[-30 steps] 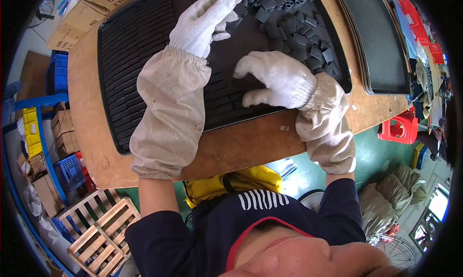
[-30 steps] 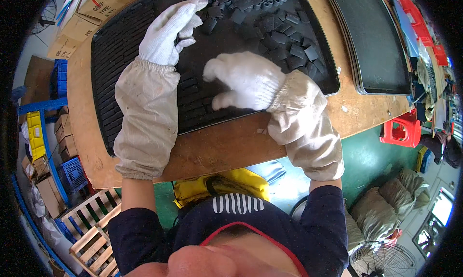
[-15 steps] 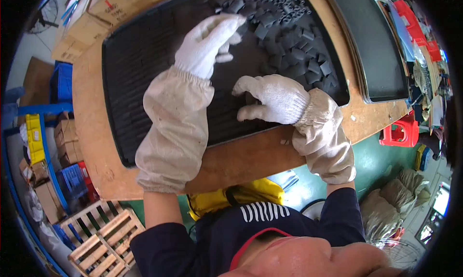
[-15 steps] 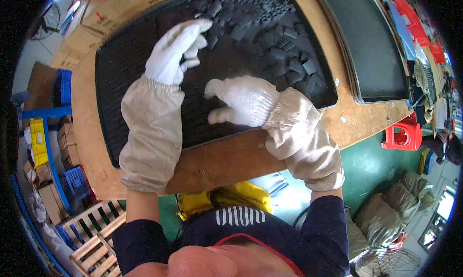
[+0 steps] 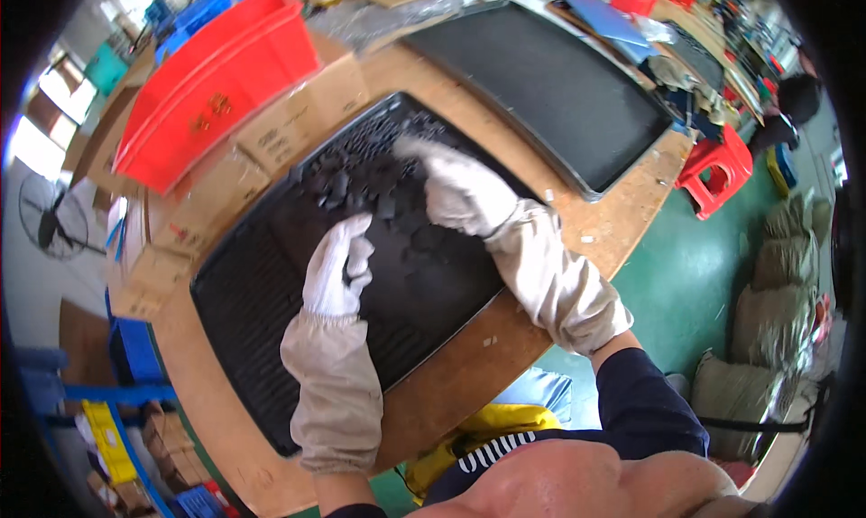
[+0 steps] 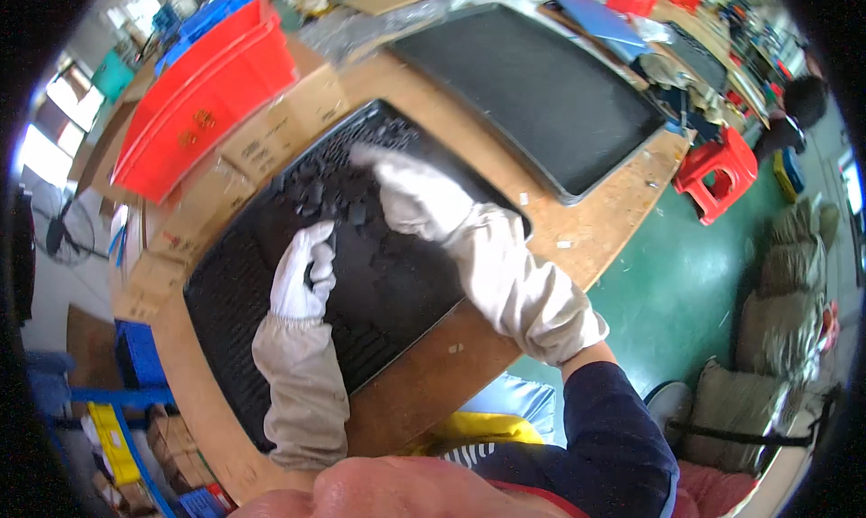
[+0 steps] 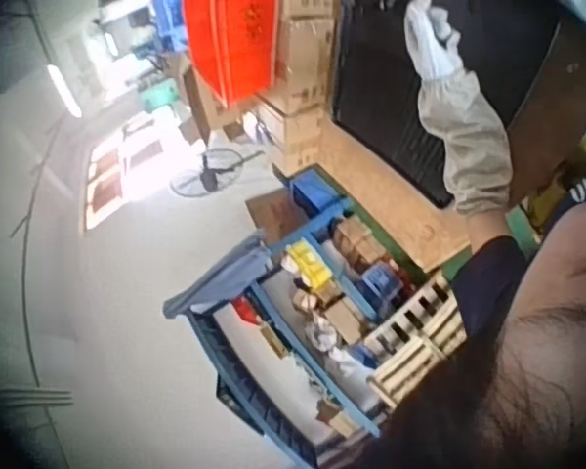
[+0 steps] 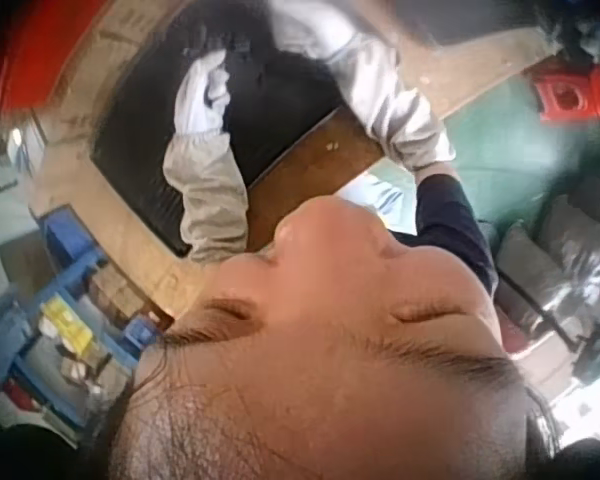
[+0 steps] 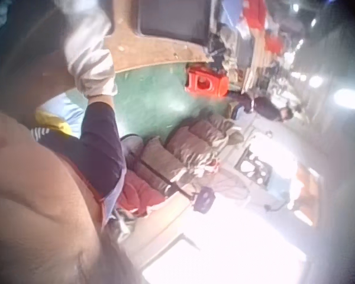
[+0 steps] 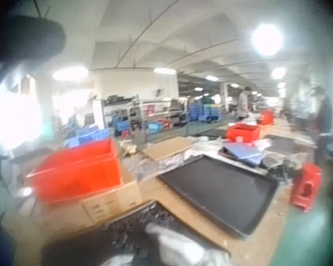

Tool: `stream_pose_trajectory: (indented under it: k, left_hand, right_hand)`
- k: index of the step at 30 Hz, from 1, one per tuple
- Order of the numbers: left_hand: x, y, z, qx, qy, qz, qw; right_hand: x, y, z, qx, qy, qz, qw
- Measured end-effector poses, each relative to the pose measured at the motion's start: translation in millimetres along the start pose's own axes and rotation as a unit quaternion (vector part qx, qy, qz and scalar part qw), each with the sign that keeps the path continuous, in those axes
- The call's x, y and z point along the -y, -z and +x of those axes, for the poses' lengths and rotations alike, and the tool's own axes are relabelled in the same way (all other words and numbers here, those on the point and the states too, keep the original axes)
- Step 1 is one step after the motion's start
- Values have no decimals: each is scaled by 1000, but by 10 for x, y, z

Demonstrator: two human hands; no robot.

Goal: The person picks small black plastic components from a tray and inserts them into a larger black plastic grid. They handle the parts one at a time, fitting them into the grid's slots. The person wears white gloves and works at a wooden table in a workshop setting.

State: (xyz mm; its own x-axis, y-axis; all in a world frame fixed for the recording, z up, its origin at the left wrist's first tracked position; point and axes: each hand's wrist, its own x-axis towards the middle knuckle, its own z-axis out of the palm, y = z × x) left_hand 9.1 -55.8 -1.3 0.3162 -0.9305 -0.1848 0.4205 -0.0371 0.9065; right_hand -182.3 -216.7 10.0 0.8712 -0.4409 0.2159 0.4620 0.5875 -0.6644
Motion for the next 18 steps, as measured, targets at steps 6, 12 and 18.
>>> stream_pose_trajectory:
  k: [6,12,18]
  left_hand:
    - [18,26,-30,20,-6,-6,1000]
    - [15,1,-19,22,-1,-26,999]
    - [40,1,-2,45,12,-10,999]
  right_hand:
    - [-259,348,148,-121,-114,125,978]
    - [-69,336,115,-43,9,180,983]
    - [234,454,18,-111,232,283,924]
